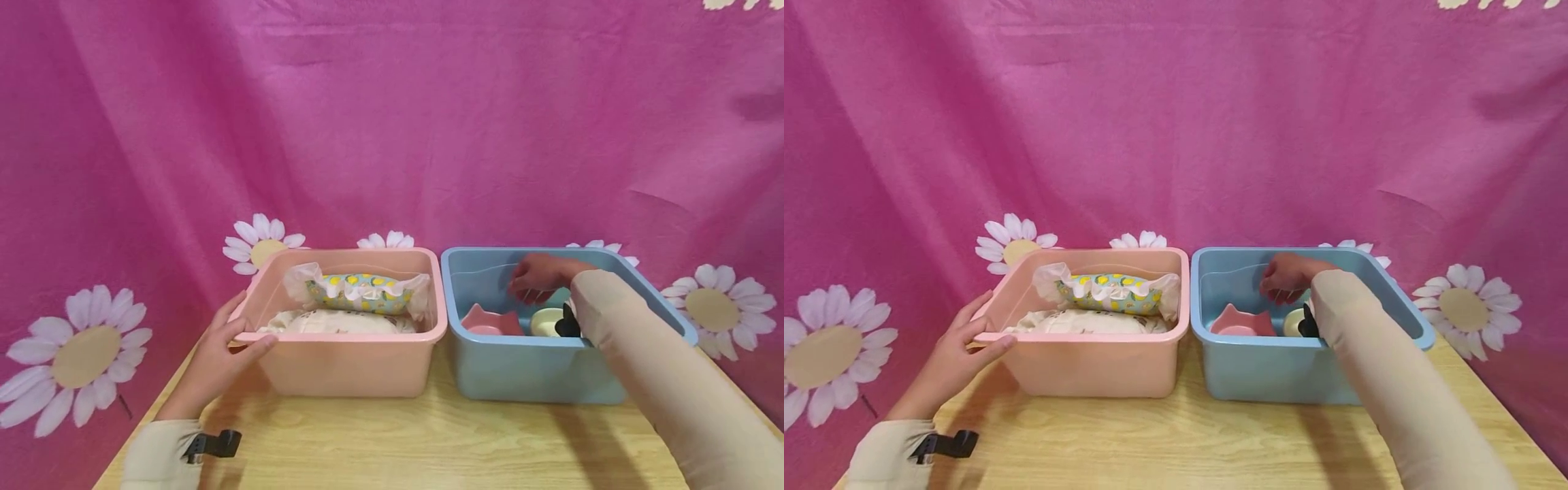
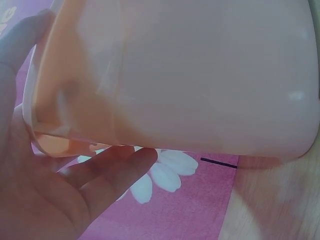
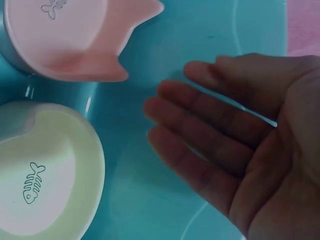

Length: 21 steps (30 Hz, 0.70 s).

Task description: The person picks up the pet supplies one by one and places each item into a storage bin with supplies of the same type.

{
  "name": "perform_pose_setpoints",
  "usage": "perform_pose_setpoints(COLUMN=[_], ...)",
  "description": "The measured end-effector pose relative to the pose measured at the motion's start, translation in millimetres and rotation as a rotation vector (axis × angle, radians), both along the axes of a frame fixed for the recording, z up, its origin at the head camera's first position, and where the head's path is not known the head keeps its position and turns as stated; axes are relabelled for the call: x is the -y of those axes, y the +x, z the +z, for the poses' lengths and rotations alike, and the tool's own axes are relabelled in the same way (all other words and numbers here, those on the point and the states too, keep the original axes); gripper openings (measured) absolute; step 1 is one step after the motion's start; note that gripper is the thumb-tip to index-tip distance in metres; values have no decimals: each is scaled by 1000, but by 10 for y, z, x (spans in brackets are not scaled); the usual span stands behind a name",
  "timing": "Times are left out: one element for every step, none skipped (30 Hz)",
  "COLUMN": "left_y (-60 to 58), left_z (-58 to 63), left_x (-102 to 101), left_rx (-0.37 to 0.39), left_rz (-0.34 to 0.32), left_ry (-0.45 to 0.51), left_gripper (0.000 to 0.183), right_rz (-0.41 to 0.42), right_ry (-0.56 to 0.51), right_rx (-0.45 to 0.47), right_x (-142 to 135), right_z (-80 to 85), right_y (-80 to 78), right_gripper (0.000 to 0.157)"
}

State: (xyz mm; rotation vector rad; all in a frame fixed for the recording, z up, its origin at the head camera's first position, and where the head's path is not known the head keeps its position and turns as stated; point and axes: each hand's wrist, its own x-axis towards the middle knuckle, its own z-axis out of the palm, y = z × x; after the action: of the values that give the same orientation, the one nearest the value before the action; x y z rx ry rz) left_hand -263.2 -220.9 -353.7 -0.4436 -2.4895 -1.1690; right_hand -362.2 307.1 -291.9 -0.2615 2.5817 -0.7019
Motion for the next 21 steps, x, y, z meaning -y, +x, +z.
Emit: perform_pose_setpoints(left_y=[-5, -7, -10, -10, -9, -5, 0, 4, 7, 11, 12, 13, 12, 10, 8, 5, 3, 2, 3, 6, 11], left_z=[6, 11, 14, 15, 16, 18, 18, 20, 22, 24, 24, 25, 23, 21, 19, 19, 19, 19, 21, 24, 28], left_x=[-8, -16, -22, -27, -28, -28, -24, -19, -11, -4, 3, 8, 13, 15, 15, 16, 16, 16, 16, 17, 18], left_rx=[-2, 0, 3, 5, 4, 5, 4, 1, -3, -6, -9, -10, -11, -12, -12, -10, -11, -11, -12, -11, -8], left_rz=[-5, -11, -15, -19, -20, -18, -13, -7, -1, 5, 11, 12, 13, 11, 10, 8, 7, 6, 6, 7, 8], left_ry=[0, 0, -1, -1, -1, -3, -6, -11, -14, -18, -23, -27, -32, -36, -38, -42, -47, -47, -48, -47, -43], left_gripper=[31, 31, 31, 31, 31, 31, 30, 30, 29, 28, 28, 27, 27, 26, 26, 25, 25, 24, 24, 24, 24], right_rz=[2, -1, -1, -1, 1, 5, 9, 15, 24, 28, 33, 33, 38, 42, 47, 55, 67, 76, 88, 94, 102], right_ry=[-13, -22, -29, -31, -30, -27, -21, -14, -7, -2, 5, 14, 27, 40, 52, 64, 83, 106, 126, 141, 155], right_rx=[-1, -6, -14, -27, -47, -67, -90, -111, -124, -134, -141, -143, -149, -153, -161, -177, -198, -221, -247, -271, -295], right_x=[-17, -33, -47, -57, -63, -66, -62, -54, -43, -31, -18, -8, 0, 6, 9, 14, 18, 20, 26, 34, 44], right_z=[32, 61, 90, 117, 141, 164, 187, 205, 221, 235, 248, 259, 268, 278, 290, 296, 302, 308, 316, 326, 337], right_y=[17, 35, 52, 70, 86, 100, 115, 127, 139, 152, 165, 177, 189, 200, 213, 217, 217, 217, 217, 218, 220], right_gripper=[29, 30, 31, 31, 31, 31, 32, 31, 32, 32, 32, 32, 32, 32, 32, 31, 31, 30, 30, 30, 31])
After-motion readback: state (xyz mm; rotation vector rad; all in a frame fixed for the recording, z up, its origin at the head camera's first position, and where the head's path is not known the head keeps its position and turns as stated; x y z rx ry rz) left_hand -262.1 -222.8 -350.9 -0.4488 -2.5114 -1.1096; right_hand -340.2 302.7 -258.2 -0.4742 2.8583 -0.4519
